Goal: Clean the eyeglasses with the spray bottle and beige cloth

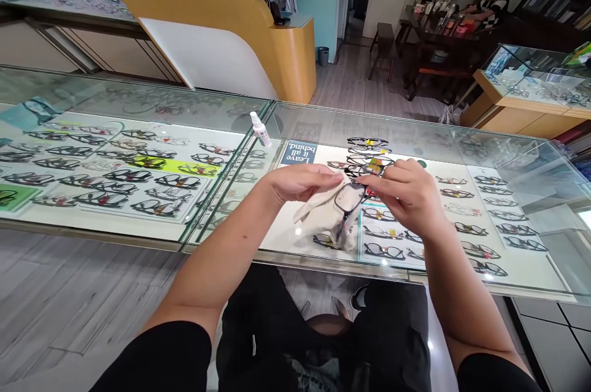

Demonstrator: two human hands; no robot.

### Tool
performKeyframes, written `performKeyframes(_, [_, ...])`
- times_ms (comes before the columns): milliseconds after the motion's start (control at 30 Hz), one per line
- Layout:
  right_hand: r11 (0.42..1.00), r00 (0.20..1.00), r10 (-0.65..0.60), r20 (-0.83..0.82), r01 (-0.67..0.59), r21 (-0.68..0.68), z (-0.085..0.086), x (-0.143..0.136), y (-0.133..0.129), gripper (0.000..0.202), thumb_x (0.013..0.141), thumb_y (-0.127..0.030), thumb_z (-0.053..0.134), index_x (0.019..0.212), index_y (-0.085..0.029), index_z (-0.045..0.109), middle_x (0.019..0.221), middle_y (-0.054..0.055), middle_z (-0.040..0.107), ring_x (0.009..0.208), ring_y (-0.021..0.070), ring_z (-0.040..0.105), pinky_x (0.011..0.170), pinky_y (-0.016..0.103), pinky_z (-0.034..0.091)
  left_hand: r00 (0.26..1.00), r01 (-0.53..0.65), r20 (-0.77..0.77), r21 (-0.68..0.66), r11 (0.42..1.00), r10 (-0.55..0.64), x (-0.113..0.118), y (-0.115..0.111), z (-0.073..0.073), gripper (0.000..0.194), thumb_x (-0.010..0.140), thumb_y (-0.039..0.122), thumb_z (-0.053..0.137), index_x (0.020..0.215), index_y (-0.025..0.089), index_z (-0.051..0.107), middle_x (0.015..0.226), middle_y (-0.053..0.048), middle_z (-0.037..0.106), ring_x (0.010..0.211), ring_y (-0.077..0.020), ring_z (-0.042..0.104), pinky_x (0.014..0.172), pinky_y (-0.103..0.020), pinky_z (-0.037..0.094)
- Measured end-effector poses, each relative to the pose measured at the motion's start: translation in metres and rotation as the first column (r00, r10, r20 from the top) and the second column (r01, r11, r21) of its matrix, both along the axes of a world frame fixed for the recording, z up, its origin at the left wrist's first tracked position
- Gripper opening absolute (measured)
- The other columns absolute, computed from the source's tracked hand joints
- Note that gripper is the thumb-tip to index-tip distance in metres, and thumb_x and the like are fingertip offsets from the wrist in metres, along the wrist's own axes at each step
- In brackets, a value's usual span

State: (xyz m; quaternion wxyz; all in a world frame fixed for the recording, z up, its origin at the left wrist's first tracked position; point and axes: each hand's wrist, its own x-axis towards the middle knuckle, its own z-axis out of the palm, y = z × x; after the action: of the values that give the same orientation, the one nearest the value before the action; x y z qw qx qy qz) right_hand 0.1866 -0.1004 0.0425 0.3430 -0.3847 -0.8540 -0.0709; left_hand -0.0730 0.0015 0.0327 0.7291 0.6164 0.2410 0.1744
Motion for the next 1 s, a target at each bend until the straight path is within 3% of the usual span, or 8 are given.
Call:
performKeyframes(100, [0.999,0.998,-0.022,0.066,0.019,0.044,0.001,-0.004,-0.004,0.028,0.111,-0.021,0.062,0.125,-0.030,0.084,0.070,0.001,0.063,0.073,0.0202,0.048,0.071,0.038,0.029,0.983,0.178,-0.034,-0.121,0.977,-0.183,0.004,-0.006,0.003,0.070,0.070,0.078,0.093,0.054,0.021,0.055,0.047,0.001,0.042,0.041,-0.0101,0.040,0.038,-0.027,0.034])
performKeyframes(233, [0.984,0.986,-0.134,0.101,0.120,0.134,0.000,-0.005,-0.005,0.030,0.109,-0.016,0.065,0.123,-0.034,0.083,0.069,0.001,0.062,0.073,0.0202,0.046,0.071,0.040,0.025,0.984,0.157,-0.049,-0.244,0.957,-0.174,0.011,-0.008,-0.002,0.063,0.068,0.071,0.098,0.065,0.017,0.066,0.061,-0.004,0.060,0.053,-0.0148,0.058,0.045,-0.027,0.045])
performKeyframes(333, [0.961,0.973,-0.202,0.114,0.174,0.215,-0.003,-0.006,-0.003,0.032,0.107,-0.014,0.066,0.127,-0.033,0.082,0.068,0.000,0.062,0.071,0.0199,0.046,0.070,0.040,0.025,0.987,0.149,-0.019,-0.302,0.942,-0.162,0.016,-0.008,-0.008,0.062,0.072,0.065,0.099,0.066,0.015,0.063,0.063,-0.003,0.062,0.055,-0.0130,0.060,0.047,-0.024,0.046])
performKeyframes(433, [0.933,0.968,-0.244,-0.055,0.250,0.258,-0.004,-0.011,-0.004,0.027,0.106,-0.015,0.067,0.121,-0.030,0.084,0.064,-0.001,0.060,0.067,0.0184,0.046,0.069,0.039,0.027,0.992,0.129,0.036,-0.294,0.947,-0.124,0.019,-0.010,-0.009,0.059,0.076,0.065,0.097,0.075,0.013,0.068,0.069,-0.004,0.067,0.058,-0.0120,0.063,0.052,-0.022,0.050])
performKeyframes(567, [0.981,0.853,-0.192,-0.484,0.183,-0.067,-0.005,-0.024,-0.009,0.014,0.103,-0.029,0.073,0.098,-0.025,0.086,0.067,0.000,0.066,0.065,0.0159,0.053,0.068,0.036,0.040,0.994,0.073,0.091,-0.211,0.975,-0.054,0.021,-0.018,-0.005,0.061,0.078,0.069,0.094,0.087,0.013,0.072,0.079,-0.005,0.071,0.064,-0.0124,0.065,0.056,-0.023,0.052])
performKeyframes(700, [0.897,0.632,-0.291,-0.719,-0.082,-0.435,-0.008,-0.031,-0.012,0.021,0.095,-0.047,0.085,0.093,-0.027,0.089,0.076,0.002,0.076,0.070,0.0179,0.062,0.067,0.034,0.048,0.994,0.064,0.088,-0.072,0.995,-0.058,0.022,-0.026,0.000,0.059,0.083,0.070,0.089,0.084,0.014,0.070,0.069,-0.001,0.063,0.057,-0.0096,0.055,0.052,-0.023,0.044])
performKeyframes(867, [0.752,0.482,-0.377,-0.791,-0.339,-0.565,-0.014,-0.029,-0.002,0.026,0.087,-0.056,0.091,0.088,-0.030,0.092,0.087,0.004,0.083,0.082,0.0209,0.069,0.077,0.036,0.056,0.998,0.031,0.060,0.071,0.997,-0.035,0.024,-0.027,0.006,0.060,0.084,0.072,0.087,0.082,0.014,0.071,0.069,0.000,0.062,0.061,-0.0092,0.051,0.056,-0.023,0.041])
performKeyframes(1000, [0.771,0.456,-0.361,-0.813,-0.344,-0.535,-0.022,-0.030,0.003,0.025,0.089,-0.056,0.090,0.092,-0.031,0.093,0.081,0.003,0.076,0.072,0.0176,0.059,0.071,0.036,0.050,0.990,-0.084,0.119,0.069,0.994,0.076,0.032,-0.032,-0.004,0.061,0.085,0.072,0.086,0.082,0.014,0.071,0.071,-0.001,0.064,0.063,-0.0097,0.054,0.058,-0.023,0.043])
